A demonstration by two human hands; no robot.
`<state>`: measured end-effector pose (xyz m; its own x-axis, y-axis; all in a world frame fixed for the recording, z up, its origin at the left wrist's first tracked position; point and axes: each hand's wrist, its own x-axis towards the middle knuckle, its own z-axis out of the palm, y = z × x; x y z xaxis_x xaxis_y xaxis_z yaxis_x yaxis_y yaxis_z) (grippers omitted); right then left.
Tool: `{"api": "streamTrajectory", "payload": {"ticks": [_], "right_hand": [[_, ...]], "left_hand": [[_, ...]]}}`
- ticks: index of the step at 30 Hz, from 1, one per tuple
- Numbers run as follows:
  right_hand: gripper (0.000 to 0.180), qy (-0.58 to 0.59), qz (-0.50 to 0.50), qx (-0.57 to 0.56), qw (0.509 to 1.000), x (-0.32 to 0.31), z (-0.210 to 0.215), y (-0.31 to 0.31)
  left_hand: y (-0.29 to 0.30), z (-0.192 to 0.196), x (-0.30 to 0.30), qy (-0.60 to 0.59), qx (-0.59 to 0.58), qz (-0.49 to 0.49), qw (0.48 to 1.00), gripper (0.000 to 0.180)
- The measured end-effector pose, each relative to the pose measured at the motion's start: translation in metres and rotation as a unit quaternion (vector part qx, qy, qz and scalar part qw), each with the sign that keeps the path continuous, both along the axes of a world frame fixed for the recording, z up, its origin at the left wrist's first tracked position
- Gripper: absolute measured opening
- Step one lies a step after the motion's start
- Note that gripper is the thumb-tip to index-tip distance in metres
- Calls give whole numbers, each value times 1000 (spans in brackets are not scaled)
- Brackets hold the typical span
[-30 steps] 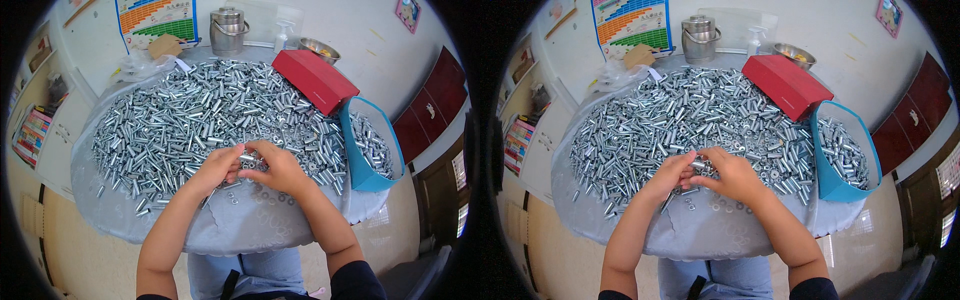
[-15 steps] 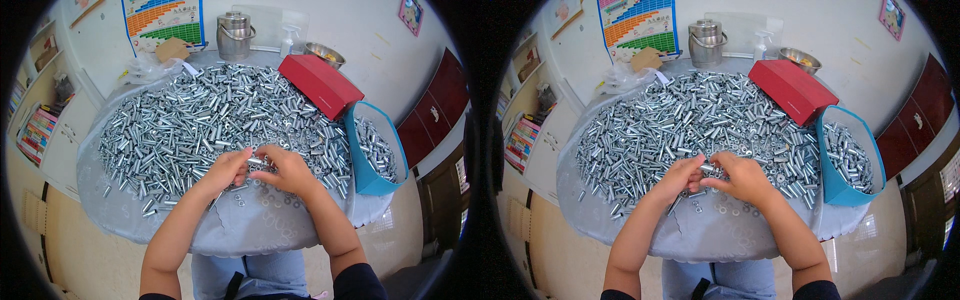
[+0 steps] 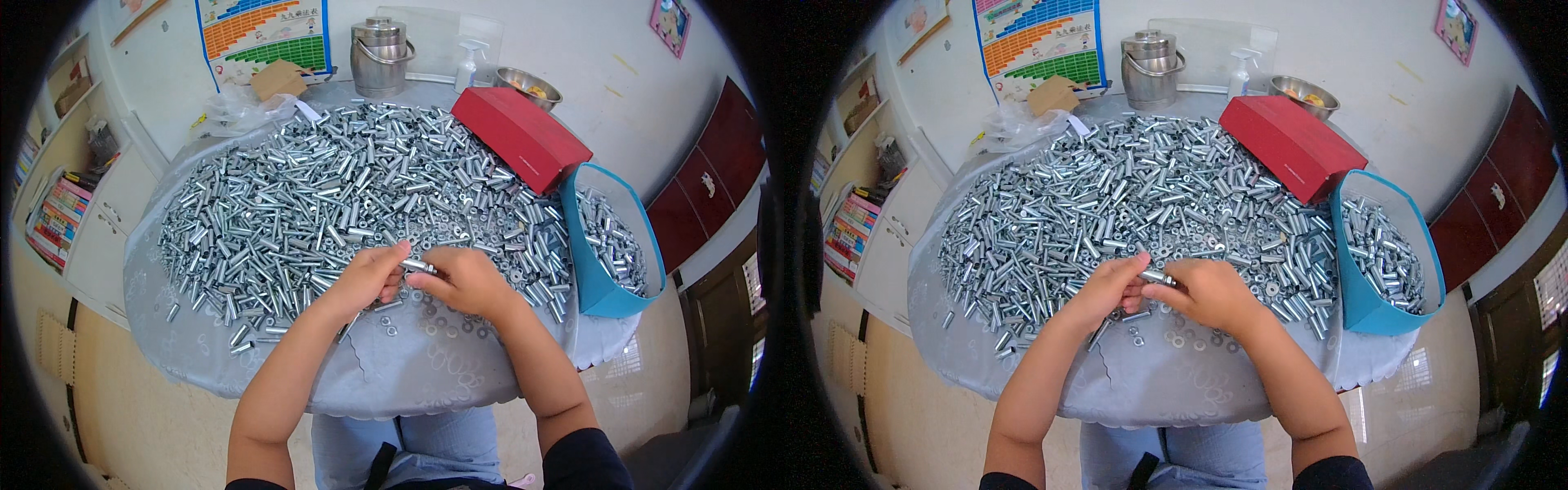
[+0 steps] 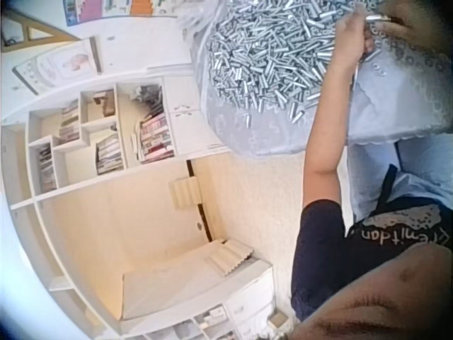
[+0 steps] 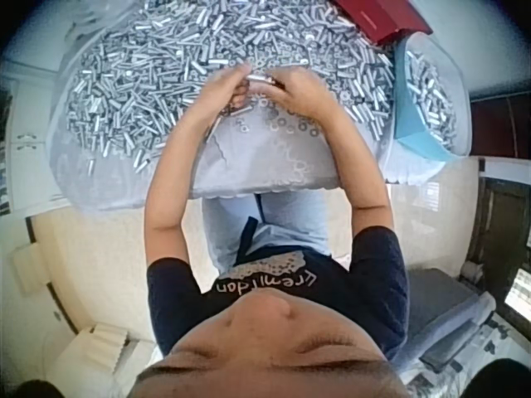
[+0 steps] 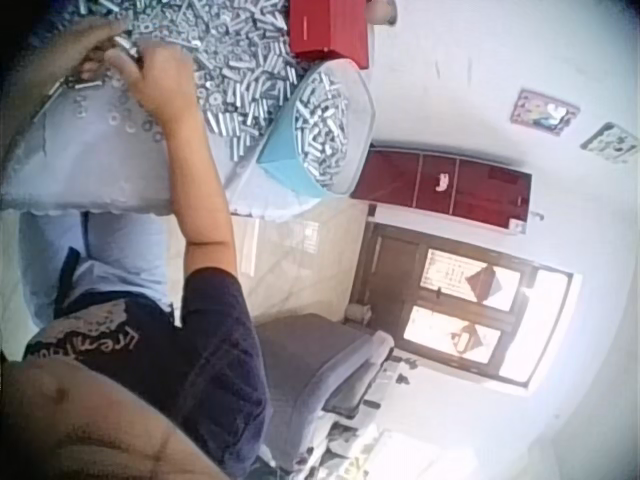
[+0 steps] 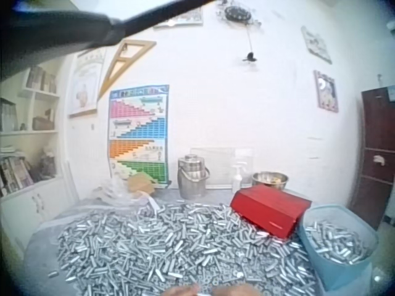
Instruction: The person sits at a table covered with a large pile of metal fasteners. They repeatedly pick up a cylindrical metal piece and a small washer, thread the washer onto the cylinder, and place the assembled unit into a blue container on the right.
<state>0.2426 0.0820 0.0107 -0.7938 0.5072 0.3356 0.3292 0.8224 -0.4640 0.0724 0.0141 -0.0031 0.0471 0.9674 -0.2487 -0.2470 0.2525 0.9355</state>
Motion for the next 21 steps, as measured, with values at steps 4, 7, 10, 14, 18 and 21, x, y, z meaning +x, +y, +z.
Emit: {"api": "streamTrajectory", "payload": {"ticks": [4, 7, 10, 14, 18, 21], "right_hand": [[34, 19, 14, 34, 999, 0, -3, 5], [32, 10, 18, -17, 1000, 2, -6, 5], [30, 131, -7, 58, 990, -5, -10, 7], [28, 82, 11, 64, 995, -1, -7, 7], [27, 166, 13, 66, 984, -7, -3, 3], [25, 83, 22, 86, 993, -1, -6, 7]], "left_hand": [[-1, 1, 0, -2, 3, 0, 1000, 40], [0, 1, 2, 1, 7, -2, 1000, 40], [0, 0, 2, -16, 10, 0, 1000, 39], [-2, 3, 2, -20, 11, -4, 1000, 38], [-1, 1, 0, -28, 9, 10, 1000, 38], [-1, 2, 2, 11, 15, 5, 1000, 38]]}}
